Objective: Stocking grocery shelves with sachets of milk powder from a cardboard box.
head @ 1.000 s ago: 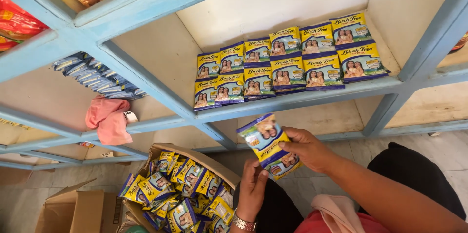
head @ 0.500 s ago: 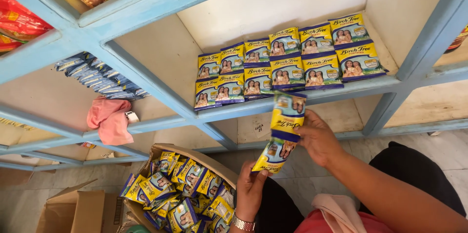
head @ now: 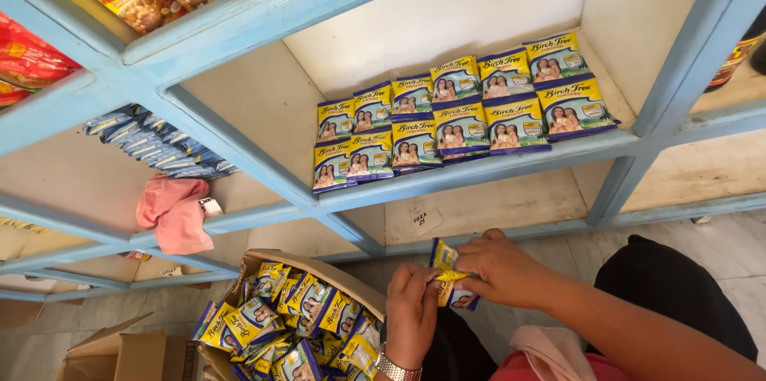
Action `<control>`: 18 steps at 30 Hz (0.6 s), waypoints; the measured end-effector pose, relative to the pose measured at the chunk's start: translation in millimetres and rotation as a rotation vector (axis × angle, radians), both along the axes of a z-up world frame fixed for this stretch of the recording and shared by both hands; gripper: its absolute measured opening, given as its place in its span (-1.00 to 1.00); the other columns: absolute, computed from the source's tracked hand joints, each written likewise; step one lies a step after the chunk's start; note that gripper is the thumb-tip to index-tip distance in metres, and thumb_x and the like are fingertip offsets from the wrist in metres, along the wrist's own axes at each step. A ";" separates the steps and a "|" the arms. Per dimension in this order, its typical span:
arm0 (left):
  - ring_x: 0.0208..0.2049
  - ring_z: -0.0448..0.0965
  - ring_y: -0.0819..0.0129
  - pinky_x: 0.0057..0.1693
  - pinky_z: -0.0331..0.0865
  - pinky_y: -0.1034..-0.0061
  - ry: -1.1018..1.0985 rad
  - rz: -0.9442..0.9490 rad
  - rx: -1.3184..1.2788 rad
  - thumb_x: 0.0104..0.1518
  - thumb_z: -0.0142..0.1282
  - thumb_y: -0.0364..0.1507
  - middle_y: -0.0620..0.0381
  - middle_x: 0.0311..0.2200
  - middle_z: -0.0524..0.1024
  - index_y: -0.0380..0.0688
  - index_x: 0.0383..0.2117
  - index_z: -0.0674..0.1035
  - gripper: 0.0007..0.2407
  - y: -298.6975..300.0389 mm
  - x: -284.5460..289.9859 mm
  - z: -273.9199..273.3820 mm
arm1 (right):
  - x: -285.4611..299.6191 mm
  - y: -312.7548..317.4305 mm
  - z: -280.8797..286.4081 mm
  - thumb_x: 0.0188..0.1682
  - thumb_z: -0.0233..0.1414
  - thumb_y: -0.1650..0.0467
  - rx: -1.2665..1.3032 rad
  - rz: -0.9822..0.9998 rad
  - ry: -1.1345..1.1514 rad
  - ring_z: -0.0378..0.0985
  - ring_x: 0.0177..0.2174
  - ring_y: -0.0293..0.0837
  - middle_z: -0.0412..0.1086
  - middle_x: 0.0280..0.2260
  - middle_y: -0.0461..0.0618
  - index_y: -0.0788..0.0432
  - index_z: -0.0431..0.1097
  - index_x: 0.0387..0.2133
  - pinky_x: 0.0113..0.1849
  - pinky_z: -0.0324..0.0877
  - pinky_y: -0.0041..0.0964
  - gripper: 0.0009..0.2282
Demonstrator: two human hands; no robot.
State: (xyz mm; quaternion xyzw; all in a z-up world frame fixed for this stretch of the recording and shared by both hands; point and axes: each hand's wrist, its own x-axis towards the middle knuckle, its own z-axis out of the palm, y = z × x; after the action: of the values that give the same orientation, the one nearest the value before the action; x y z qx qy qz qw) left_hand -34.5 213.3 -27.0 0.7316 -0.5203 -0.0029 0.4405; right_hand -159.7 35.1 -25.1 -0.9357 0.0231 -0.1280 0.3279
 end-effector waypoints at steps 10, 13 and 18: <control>-0.12 0.59 0.30 0.03 0.48 0.45 0.719 -0.011 -0.114 0.12 0.11 -0.55 0.08 -0.14 0.56 0.02 0.25 0.31 -0.49 -7.8 6.1 -27.9 | -1.5 -8.5 -14.4 0.09 0.06 0.42 0.664 -0.203 -0.467 0.26 -0.51 -0.27 0.20 -0.51 -0.11 0.24 0.34 -0.44 -0.44 0.23 -0.33 -0.85; -0.11 0.56 0.35 0.04 0.46 0.48 0.845 -0.199 -0.107 0.19 0.07 -0.55 0.09 -0.10 0.53 -0.10 0.20 0.35 -0.59 -13.2 -0.6 -53.1 | -1.0 -8.0 -17.3 0.11 0.01 0.41 0.897 -0.347 -0.532 0.30 -0.48 -0.41 0.26 -0.52 -0.22 0.19 0.31 -0.48 -0.44 0.30 -0.42 -0.83; -0.14 0.49 0.36 0.04 0.42 0.47 0.534 -0.248 -0.089 0.41 -0.05 -0.56 0.00 -0.10 0.52 -0.30 0.16 0.55 -0.74 -26.4 5.6 -75.3 | 5.8 -28.4 -38.2 0.11 0.02 0.41 1.116 -0.574 -0.645 0.27 -0.49 -0.42 0.30 -0.52 -0.19 0.22 0.44 -0.37 -0.43 0.26 -0.45 -0.87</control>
State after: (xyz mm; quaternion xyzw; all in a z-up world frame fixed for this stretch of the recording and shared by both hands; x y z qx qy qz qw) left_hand -28.9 186.9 -102.3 0.6157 -0.4711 -0.2265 0.5896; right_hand -153.8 6.7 -63.3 -0.5000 0.2329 -0.4496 0.7025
